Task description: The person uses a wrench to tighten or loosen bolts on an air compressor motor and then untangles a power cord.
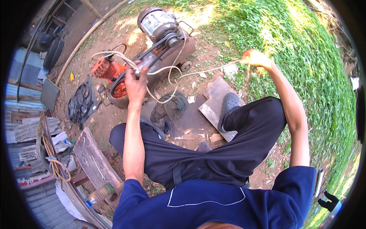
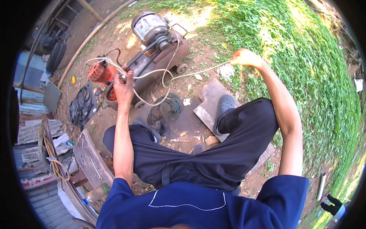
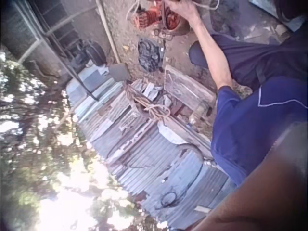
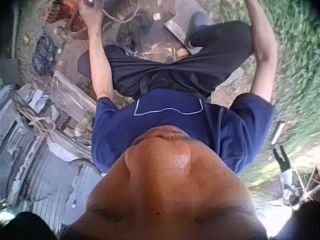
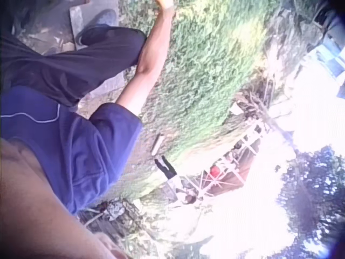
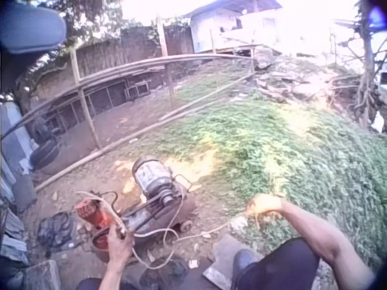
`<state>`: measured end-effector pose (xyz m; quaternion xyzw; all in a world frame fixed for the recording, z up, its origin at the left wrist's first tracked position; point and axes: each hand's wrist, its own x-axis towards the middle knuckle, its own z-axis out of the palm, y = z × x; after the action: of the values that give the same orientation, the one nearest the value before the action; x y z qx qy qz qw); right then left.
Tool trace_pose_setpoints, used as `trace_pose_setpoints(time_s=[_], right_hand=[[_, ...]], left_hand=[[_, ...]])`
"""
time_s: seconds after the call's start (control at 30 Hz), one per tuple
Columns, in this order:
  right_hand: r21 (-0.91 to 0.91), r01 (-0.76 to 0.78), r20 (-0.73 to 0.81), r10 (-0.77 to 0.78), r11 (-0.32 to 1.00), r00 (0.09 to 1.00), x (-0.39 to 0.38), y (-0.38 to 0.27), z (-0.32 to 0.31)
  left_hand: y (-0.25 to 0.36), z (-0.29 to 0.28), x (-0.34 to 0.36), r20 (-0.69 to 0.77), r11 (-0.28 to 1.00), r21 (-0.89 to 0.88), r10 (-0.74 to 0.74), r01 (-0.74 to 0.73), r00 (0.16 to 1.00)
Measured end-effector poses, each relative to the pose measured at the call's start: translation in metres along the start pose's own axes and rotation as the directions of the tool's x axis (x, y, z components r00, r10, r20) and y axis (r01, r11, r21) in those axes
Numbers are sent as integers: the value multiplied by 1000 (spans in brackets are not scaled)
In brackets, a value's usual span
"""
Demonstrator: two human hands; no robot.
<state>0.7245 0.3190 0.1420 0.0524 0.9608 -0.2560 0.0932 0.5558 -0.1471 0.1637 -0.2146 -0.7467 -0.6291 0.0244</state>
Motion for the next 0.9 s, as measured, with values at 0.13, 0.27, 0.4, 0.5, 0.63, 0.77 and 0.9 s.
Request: trace_pose_setpoints(time_s=[0.13, 0.27, 0.4, 0.5, 0.63, 0.77, 0.9], right_hand=[[-60, 124, -55, -127, 991, 990, 5, -46, -13], [-73, 358, -111, -365, 931, 925, -3, -112, -25], [-94, 205, -155, -218, 974, 964, -25, -144, -34], [7, 154, -243, -148, 988, 959, -29, -135, -32], [344, -54, -2, 58, 937, 998, -45, -145, -39], [617, -26, 175, -105, 786, 979, -42, -134, -15], [824, 55, 18, -122, 564, 992, -30, -136, 7]], left_hand=[[38, 49, 4, 291, 960, 256, 34, -112, 956], [59, 96, 25, 504, 902, 315, 106, -296, 857], [77, 145, 35, 570, 863, 346, 119, -369, 813], [81, 173, 41, 566, 930, 299, 9, -216, 824], [77, 194, 47, 600, 946, 275, -30, -171, 799], [91, 214, 47, 593, 983, 156, -17, -94, 805], [119, 224, 47, 591, 975, 115, 86, -190, 802]])
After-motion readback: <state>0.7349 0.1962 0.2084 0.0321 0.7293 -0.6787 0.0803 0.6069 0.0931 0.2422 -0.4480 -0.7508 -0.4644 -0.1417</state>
